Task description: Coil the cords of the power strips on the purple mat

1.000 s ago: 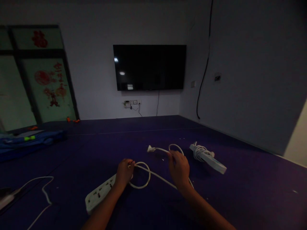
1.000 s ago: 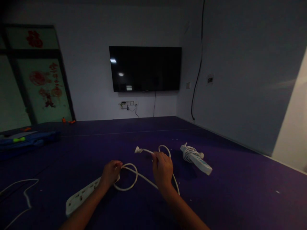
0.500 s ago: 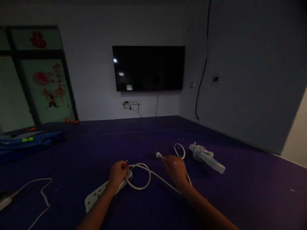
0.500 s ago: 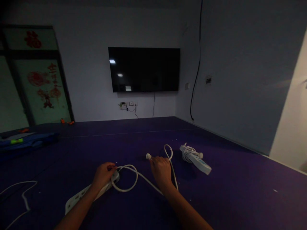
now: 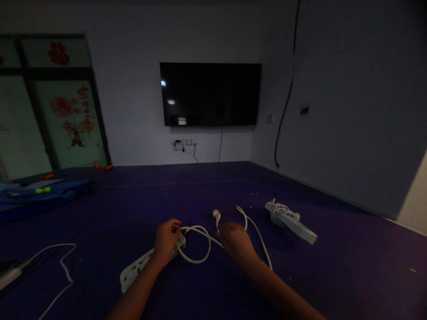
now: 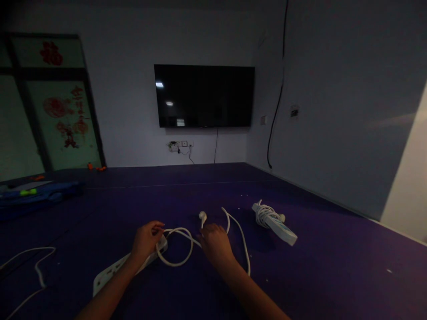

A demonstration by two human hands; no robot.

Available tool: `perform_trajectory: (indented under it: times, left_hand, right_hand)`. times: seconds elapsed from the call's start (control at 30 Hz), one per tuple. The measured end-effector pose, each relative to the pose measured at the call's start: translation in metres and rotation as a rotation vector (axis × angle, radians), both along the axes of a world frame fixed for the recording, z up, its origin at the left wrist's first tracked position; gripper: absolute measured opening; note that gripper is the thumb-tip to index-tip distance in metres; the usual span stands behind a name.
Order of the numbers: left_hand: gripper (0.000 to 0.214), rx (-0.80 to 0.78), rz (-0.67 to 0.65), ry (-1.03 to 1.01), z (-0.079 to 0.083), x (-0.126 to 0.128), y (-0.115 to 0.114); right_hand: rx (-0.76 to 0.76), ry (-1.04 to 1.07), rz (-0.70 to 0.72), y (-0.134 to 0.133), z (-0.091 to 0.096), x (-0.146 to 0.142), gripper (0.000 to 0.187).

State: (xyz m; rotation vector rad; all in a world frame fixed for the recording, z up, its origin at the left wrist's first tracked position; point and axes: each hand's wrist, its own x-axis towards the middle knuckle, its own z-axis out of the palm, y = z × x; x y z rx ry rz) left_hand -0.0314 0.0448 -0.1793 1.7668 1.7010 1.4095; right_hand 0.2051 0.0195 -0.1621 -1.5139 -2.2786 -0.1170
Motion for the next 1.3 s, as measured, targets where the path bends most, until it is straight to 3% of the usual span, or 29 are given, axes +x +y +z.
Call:
perform_trajectory:
  times: [0.2, 0.27, 0.37, 0.43, 0.53, 0.63, 0.77, 0.9, 0.97, 1.07, 1.2, 1.3]
  left_hand:
    - [0.019, 0.007, -0.001, -0.136, 0.000, 0.001, 0.003]
    - [0.022, 0.003, -0.009, -0.170, -0.001, 0.003, 0.003]
    - [0.023, -0.003, -0.023, -0.197, -0.003, 0.007, 0.003]
    - [0.023, -0.012, -0.040, -0.200, -0.003, 0.009, 0.003]
    - [0.024, -0.018, -0.065, -0.181, -0.002, 0.013, -0.001]
    - [0.015, 0.004, -0.063, -0.130, 0.000, 0.020, -0.007]
    - [0.014, 0.044, -0.045, 0.016, 0.002, 0.032, -0.019]
    - [0.010, 0.111, -0.122, 0.352, -0.001, 0.040, -0.027]
    - [0.021, 0.138, -0.209, 0.437, -0.005, 0.040, -0.029]
    - [0.036, 0.088, -0.269, 0.496, -0.009, 0.039, -0.028]
    - [0.032, 0.026, -0.272, 0.548, -0.005, 0.037, -0.029]
    - [0.035, 0.028, -0.279, 0.563, 0.003, 0.035, -0.030]
  right_hand:
    - [-0.006, -0.049, 0.345, -0.018, -0.011, -0.033, 0.036]
    - [-0.010, -0.115, 0.388, -0.020, -0.018, -0.042, 0.029]
    - [-0.043, -0.128, 0.340, -0.020, -0.022, -0.047, 0.017]
    - [-0.081, 0.025, 0.280, -0.019, -0.022, -0.044, 0.021]
    - [-0.139, 0.444, 0.205, -0.016, -0.021, -0.038, 0.030]
    - [-0.234, 0.851, 0.202, -0.011, -0.023, -0.036, 0.041]
    - [-0.338, 1.183, 0.232, -0.004, -0.024, -0.038, 0.053]
    - [-0.466, 1.356, 0.222, 0.000, -0.020, -0.036, 0.055]
    - [-0.530, 1.390, 0.238, -0.001, -0.018, -0.034, 0.055]
    - [-0.557, 1.408, 0.266, -0.002, -0.017, -0.034, 0.056]
    - [-0.550, 1.467, 0.237, 0.001, -0.015, -0.029, 0.051]
    - [-0.646, 1.567, 0.159, 0.010, -0.013, -0.014, 0.039]
